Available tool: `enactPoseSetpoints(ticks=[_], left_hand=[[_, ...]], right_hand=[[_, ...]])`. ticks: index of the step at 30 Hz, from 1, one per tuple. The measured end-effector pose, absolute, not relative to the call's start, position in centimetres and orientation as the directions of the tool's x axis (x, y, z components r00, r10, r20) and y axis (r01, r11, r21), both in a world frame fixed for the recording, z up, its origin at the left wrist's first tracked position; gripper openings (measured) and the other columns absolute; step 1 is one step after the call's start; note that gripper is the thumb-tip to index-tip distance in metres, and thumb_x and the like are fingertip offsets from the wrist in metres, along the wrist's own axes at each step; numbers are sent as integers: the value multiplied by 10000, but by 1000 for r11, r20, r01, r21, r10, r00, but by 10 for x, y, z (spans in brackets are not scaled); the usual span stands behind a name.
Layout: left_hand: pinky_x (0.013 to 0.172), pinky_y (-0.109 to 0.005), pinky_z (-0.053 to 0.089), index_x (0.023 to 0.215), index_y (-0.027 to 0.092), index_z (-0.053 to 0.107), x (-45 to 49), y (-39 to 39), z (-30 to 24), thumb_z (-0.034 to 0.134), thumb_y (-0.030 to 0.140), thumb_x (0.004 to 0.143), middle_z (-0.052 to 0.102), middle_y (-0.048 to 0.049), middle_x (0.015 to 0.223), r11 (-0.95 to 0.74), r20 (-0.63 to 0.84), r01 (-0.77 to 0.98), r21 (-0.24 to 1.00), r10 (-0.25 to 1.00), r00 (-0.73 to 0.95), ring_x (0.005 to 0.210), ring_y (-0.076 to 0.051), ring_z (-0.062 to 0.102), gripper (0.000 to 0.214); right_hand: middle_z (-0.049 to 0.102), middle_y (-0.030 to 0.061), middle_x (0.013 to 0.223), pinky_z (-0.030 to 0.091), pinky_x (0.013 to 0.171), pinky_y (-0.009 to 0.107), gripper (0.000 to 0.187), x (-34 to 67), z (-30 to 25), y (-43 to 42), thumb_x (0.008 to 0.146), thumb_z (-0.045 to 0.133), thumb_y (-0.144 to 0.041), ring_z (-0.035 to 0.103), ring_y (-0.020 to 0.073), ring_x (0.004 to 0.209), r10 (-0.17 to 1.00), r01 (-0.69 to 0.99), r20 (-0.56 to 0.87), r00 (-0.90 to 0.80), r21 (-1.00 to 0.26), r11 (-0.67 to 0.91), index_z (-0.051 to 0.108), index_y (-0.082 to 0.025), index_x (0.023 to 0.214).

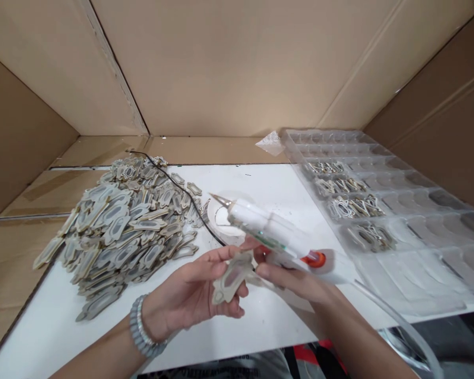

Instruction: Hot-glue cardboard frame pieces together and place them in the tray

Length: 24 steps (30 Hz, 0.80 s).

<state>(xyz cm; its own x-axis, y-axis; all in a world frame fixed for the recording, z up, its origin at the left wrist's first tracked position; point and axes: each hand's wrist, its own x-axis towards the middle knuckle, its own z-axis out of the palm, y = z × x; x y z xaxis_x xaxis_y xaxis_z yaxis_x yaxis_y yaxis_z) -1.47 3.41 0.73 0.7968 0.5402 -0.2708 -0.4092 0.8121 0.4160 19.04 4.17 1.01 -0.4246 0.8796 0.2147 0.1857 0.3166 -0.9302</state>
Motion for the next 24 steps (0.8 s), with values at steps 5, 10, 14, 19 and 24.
enactPoseSetpoints(ticks=[5,10,14,19,24], left_hand=[[722,-282,634,1019,277,738,-33,48,20,904,411,620,735,-42,833,390,-189,-436,811,880,436,734,-178,733,453],[689,-201,627,997,280,748,-61,66,23,860,245,710,780,-19,914,-309,311,-121,943,950,-5,824,-165,748,310],[672,-174,632,1058,283,740,-72,66,21,806,70,722,775,5,1005,-583,596,164,796,801,-47,922,-174,742,403],[931,-304,628,1089,320,728,-63,58,23,782,-13,700,767,42,1044,-654,665,179,735,747,4,995,-168,729,515],[1004,-363,598,1088,332,726,-62,56,24,778,-30,691,765,57,1046,-665,681,222,713,732,3,980,-167,732,540]], right_hand=[[690,23,753,537,527,293,185,198,20,43,848,673,-412,639,181,627,927,126,182,-329,-964,234,690,-246,929],[651,15,719,497,517,285,101,193,20,42,817,687,-328,608,163,595,888,152,254,-383,-931,332,644,-239,796],[652,19,791,504,613,268,127,187,14,43,799,677,-183,616,144,679,790,142,365,-492,-862,486,595,-212,707],[600,-6,758,461,607,239,166,185,11,42,812,634,-115,567,117,651,795,145,332,-508,-876,459,570,-199,684],[565,-16,733,432,588,246,172,186,11,41,809,627,-103,526,120,619,803,161,305,-512,-884,438,560,-206,689]])
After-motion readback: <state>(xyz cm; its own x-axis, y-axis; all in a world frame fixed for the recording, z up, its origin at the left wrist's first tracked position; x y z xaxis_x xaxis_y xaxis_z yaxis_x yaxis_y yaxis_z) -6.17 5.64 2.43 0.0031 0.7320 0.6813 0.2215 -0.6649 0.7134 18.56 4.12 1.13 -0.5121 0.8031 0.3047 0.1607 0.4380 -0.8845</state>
